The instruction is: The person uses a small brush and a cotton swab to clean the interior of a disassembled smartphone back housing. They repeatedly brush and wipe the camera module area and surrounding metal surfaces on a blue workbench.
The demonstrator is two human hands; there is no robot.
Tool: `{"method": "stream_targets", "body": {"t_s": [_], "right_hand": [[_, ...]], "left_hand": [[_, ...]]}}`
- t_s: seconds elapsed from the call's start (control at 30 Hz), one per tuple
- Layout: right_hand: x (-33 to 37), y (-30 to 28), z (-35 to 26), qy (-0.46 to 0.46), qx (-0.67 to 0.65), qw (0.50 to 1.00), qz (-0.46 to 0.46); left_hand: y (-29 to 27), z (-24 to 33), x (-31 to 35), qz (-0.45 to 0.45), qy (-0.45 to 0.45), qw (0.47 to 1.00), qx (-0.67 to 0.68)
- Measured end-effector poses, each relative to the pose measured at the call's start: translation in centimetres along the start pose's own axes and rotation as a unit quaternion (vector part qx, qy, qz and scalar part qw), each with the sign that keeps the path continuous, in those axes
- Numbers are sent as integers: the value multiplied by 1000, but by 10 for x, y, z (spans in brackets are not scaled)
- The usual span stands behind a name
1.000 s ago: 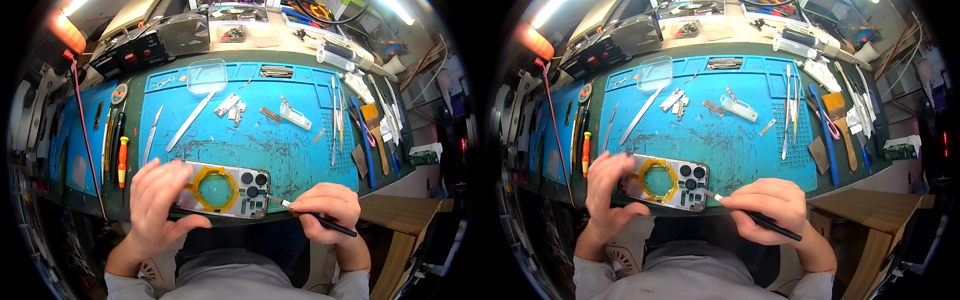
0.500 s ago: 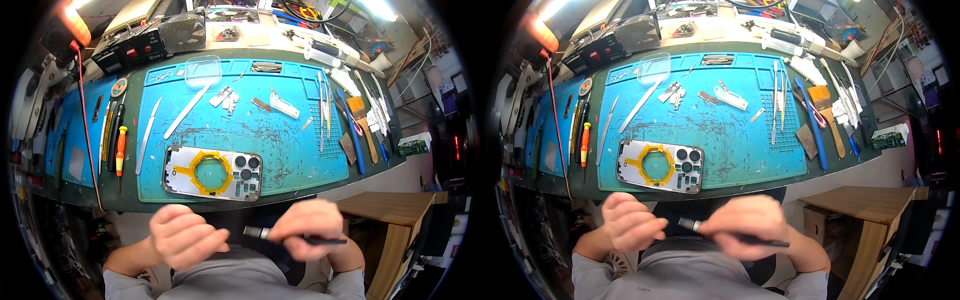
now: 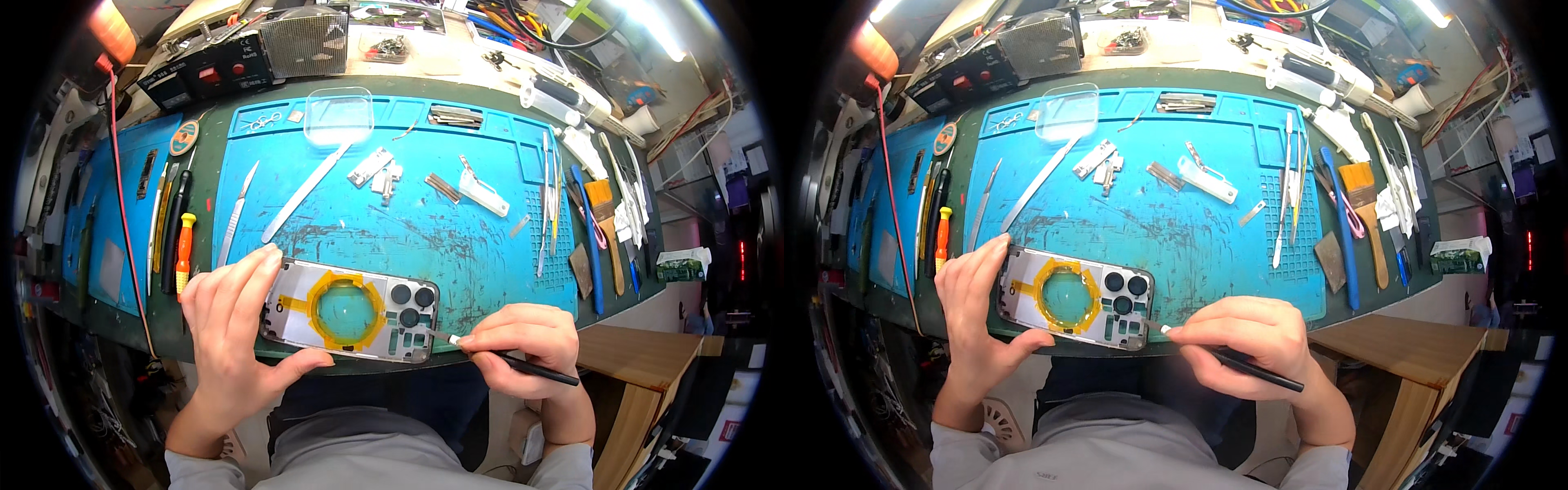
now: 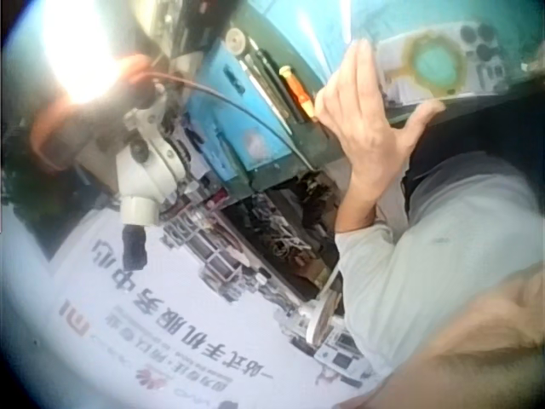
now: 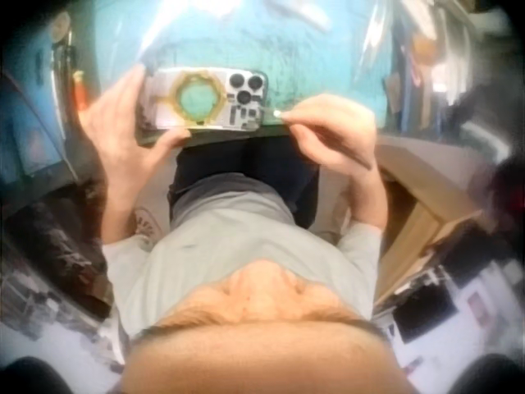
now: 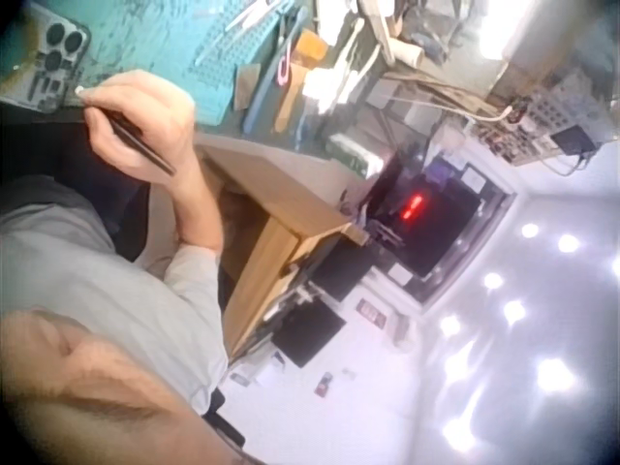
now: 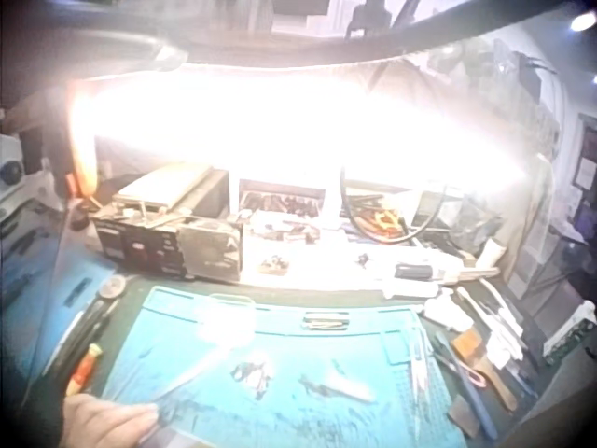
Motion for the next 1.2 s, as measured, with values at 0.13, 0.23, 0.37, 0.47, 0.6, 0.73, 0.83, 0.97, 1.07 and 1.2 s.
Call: {"method": "stream_targets", "body": {"t_s": [0.13, 0.23, 0.37, 0.47, 0.6, 0.73, 0.83, 0.97, 1.07, 1.2], "right_hand": [[-2, -1, -1, 7, -3, 1000, -7], [-3, -1, 0, 5, 2, 1000, -10], [-3, 0, 0, 1, 12, 1000, -12], [-3, 1, 0, -2, 15, 1000, -9], [-2, 1, 0, -7, 19, 1000, -6], [-4, 3, -2, -5, 19, 1000, -7], [-5, 4, -3, 0, 17, 1000, -1], [-4, 2, -1, 10, 10, 1000, 1], [-3, 0, 0, 8, 5, 1000, 1], [-4, 0, 0, 8, 8, 1000, 1]], "left_hand": [[-1, -2, 1, -28, -9, 999, 13], [0, -2, 2, -40, -12, 999, 15], [-2, 0, -3, -20, -12, 1000, 14], [-2, 0, -3, -19, -10, 1000, 13], [-1, -1, -1, -25, -8, 1000, 16], [0, -2, 2, -42, -11, 999, 15], [-2, 0, -1, -27, -8, 1000, 13], [-2, 1, -3, -20, -10, 1000, 12], [-3, 1, -3, -21, -12, 1000, 13], [-1, -2, 1, -39, -10, 999, 7]]}}
Point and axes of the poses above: each hand's wrist, its own x-axis away from the middle knuckle, its own y-axis out of the palm, z = x × y, the point moved 5 cm from there along -x, towards the middle knuckle, and after that the axes turned 10 degrees about y, right-handed, at the moved point
